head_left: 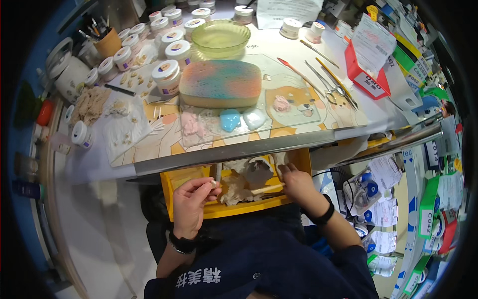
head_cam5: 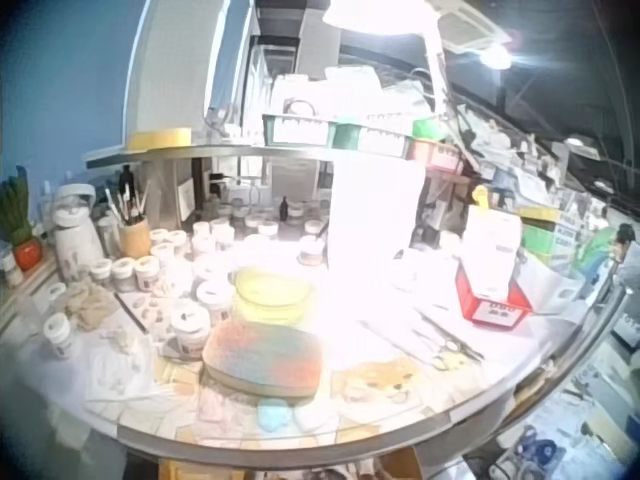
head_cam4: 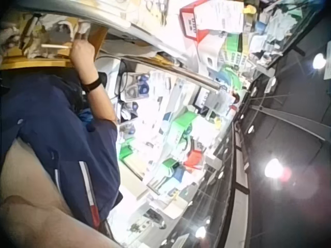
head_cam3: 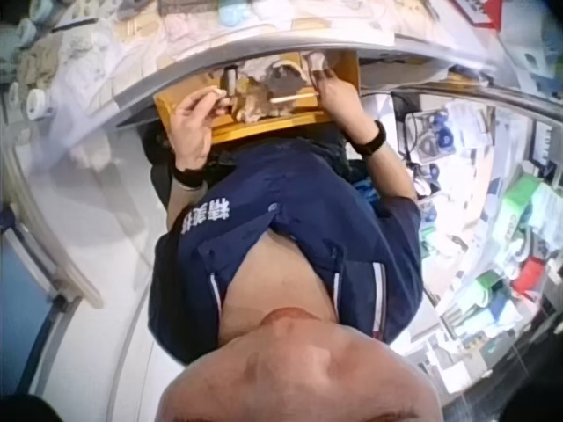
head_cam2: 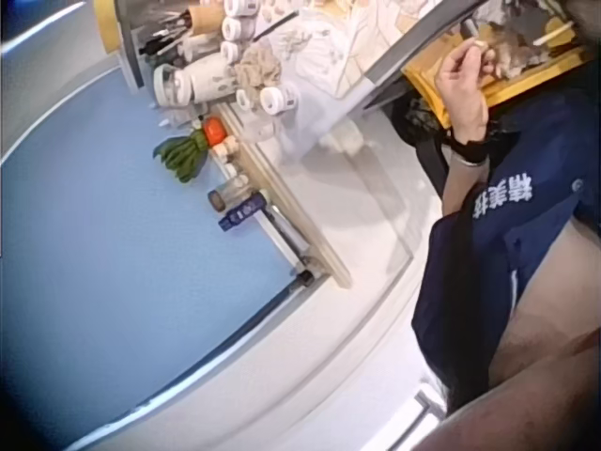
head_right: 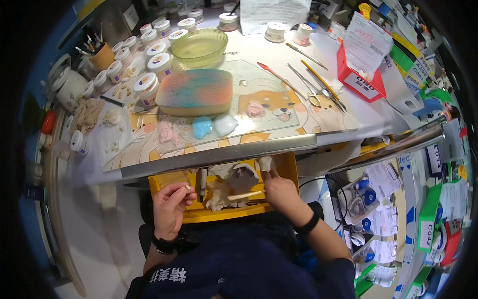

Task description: Painting a dental mold with a fine brush using pink and white materials.

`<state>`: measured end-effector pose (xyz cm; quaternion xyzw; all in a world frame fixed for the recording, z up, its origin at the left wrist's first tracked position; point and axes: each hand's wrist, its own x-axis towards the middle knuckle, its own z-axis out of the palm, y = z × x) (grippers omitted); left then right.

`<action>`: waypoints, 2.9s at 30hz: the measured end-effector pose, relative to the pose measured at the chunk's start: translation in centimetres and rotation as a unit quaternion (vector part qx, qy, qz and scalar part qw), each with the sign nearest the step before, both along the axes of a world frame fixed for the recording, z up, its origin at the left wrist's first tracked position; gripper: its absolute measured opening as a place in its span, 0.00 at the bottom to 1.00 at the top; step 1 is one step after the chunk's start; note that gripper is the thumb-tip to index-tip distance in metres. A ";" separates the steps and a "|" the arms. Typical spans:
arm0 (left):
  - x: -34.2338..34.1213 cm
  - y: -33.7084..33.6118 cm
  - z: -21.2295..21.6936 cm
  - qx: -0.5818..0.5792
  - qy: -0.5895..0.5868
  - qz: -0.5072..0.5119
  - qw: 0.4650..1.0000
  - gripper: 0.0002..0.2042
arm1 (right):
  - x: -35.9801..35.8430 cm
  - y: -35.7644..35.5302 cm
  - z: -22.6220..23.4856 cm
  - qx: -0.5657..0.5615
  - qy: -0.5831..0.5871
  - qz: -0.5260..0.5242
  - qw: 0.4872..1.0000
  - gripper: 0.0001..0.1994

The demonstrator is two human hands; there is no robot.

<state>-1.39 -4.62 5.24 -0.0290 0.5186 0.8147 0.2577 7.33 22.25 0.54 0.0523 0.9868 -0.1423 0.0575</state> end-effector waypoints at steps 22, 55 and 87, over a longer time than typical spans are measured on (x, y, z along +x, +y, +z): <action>0.1 2.0 -0.2 -0.124 0.077 -0.041 0.988 0.08 | 1.1 -3.9 2.3 -0.068 0.250 0.023 0.966 0.07; 1.4 2.6 0.6 -0.163 0.150 -0.040 0.974 0.09 | -0.6 -7.8 5.0 -0.157 0.295 0.051 0.941 0.10; 1.3 2.3 0.0 -0.122 0.136 -0.065 0.981 0.19 | -0.7 -7.7 4.8 -0.163 0.352 0.043 0.921 0.10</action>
